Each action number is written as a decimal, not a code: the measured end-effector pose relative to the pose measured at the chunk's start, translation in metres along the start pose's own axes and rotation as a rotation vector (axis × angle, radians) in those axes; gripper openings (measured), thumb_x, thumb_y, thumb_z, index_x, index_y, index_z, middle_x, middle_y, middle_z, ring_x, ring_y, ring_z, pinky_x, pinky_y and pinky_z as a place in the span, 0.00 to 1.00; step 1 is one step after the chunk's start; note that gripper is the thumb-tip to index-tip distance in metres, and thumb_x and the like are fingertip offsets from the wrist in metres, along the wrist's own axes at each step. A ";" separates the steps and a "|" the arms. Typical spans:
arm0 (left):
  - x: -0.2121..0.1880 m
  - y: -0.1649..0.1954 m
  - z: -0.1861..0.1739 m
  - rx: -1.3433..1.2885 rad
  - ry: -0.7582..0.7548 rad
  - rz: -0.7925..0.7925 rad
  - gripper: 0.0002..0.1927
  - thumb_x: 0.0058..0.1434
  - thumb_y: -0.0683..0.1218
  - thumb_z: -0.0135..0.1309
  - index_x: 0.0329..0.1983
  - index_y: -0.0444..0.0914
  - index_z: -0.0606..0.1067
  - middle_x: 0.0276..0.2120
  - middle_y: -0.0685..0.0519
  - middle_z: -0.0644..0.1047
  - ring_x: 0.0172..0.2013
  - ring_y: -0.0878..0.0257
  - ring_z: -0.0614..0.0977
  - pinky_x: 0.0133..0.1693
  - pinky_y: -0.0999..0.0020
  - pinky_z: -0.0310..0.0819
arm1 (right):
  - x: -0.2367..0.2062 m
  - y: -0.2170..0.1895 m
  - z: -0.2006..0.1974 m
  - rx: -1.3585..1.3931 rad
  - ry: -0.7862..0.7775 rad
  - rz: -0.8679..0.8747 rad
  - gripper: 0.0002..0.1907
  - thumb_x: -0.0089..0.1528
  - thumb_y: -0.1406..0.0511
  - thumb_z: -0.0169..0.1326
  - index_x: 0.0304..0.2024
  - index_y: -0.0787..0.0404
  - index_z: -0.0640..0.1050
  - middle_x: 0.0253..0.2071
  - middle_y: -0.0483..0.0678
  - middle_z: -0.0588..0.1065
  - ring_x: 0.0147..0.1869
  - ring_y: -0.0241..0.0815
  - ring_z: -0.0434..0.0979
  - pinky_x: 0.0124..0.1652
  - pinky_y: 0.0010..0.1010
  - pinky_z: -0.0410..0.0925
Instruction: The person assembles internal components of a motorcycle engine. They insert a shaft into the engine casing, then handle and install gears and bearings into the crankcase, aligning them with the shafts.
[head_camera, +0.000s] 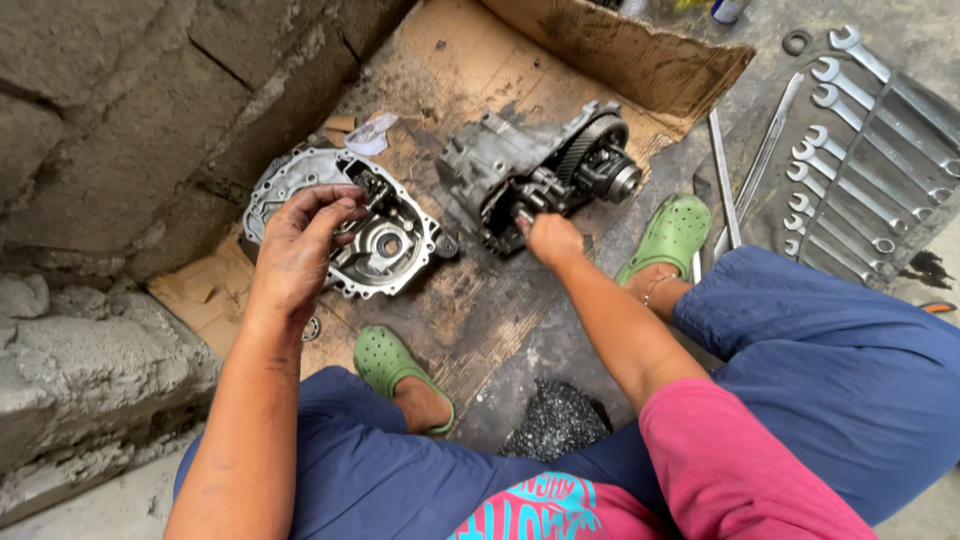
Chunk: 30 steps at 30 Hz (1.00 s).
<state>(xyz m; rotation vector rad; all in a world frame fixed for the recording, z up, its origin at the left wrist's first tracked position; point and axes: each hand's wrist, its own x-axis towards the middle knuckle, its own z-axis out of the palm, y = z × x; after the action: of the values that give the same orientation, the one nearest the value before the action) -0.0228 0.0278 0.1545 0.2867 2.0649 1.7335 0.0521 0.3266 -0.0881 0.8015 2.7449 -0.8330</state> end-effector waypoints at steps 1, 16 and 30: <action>0.006 0.000 0.002 0.037 -0.007 0.018 0.12 0.67 0.45 0.53 0.50 0.37 0.79 0.45 0.56 0.81 0.46 0.68 0.80 0.44 0.72 0.74 | 0.002 0.000 -0.001 0.008 -0.078 -0.006 0.40 0.66 0.39 0.38 0.39 0.68 0.82 0.40 0.69 0.78 0.46 0.70 0.79 0.47 0.53 0.71; 0.111 -0.040 0.134 0.491 0.150 0.314 0.16 0.63 0.52 0.59 0.43 0.34 0.79 0.38 0.47 0.83 0.40 0.59 0.84 0.45 0.66 0.77 | -0.003 0.005 -0.039 0.037 -0.227 -0.170 0.40 0.74 0.41 0.38 0.39 0.68 0.83 0.42 0.69 0.79 0.49 0.70 0.79 0.50 0.52 0.72; 0.133 -0.075 0.237 1.077 0.243 0.392 0.39 0.54 0.69 0.63 0.53 0.33 0.75 0.53 0.40 0.76 0.54 0.41 0.75 0.53 0.49 0.71 | 0.000 0.034 -0.042 0.189 -0.161 0.089 0.32 0.66 0.43 0.47 0.40 0.65 0.83 0.43 0.63 0.80 0.47 0.64 0.81 0.47 0.50 0.73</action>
<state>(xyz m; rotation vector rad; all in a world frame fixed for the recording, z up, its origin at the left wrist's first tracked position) -0.0266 0.2784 0.0260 0.8600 3.1134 0.6400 0.0707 0.3737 -0.0695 0.8429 2.4997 -1.0989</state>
